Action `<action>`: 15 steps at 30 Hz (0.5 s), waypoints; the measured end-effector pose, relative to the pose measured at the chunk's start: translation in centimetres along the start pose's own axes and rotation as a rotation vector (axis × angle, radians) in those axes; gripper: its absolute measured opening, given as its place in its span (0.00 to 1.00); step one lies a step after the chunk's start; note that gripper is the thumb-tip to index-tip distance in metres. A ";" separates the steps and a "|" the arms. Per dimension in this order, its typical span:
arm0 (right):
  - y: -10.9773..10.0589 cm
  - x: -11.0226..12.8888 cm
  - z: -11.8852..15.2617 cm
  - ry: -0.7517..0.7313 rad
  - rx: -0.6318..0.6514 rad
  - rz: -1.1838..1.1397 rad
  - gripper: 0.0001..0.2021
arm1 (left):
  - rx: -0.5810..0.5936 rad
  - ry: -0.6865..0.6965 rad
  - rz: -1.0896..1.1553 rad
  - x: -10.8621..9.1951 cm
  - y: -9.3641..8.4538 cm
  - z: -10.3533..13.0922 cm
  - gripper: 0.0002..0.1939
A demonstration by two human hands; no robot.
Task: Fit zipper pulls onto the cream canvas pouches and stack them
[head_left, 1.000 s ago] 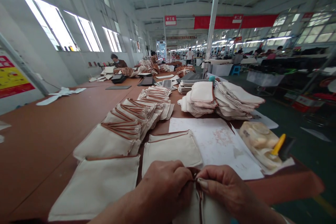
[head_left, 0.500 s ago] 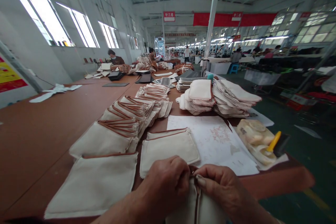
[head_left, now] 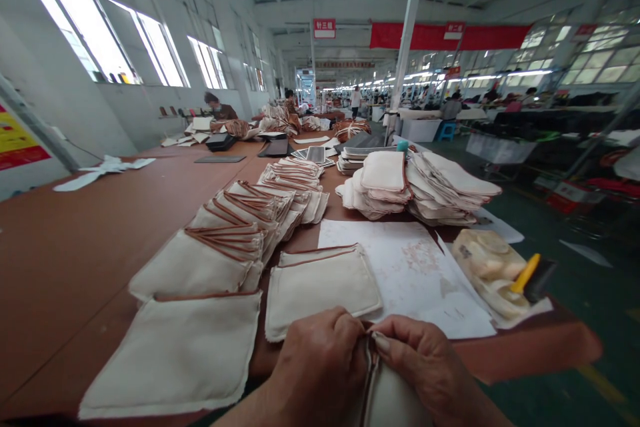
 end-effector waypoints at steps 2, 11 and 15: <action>-0.1 -0.4 -0.1 -0.009 -0.014 0.015 0.22 | 0.003 0.037 -0.080 -0.1 0.3 0.1 0.10; 0.0 0.4 -0.2 -0.152 0.008 0.352 0.12 | 0.232 0.264 -0.252 -1.2 0.2 0.6 0.06; 1.0 1.0 0.3 -0.238 0.016 0.577 0.08 | 0.275 0.293 -0.309 -0.7 0.0 0.0 0.07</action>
Point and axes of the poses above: each hand's wrist, its own z-axis away from the middle knuckle, its own y-axis out of the palm, x = y × z, the point moved 4 cm from there along -z, towards the middle knuckle, and after that the axes turned 9 degrees about -x, right-handed, at the moved point
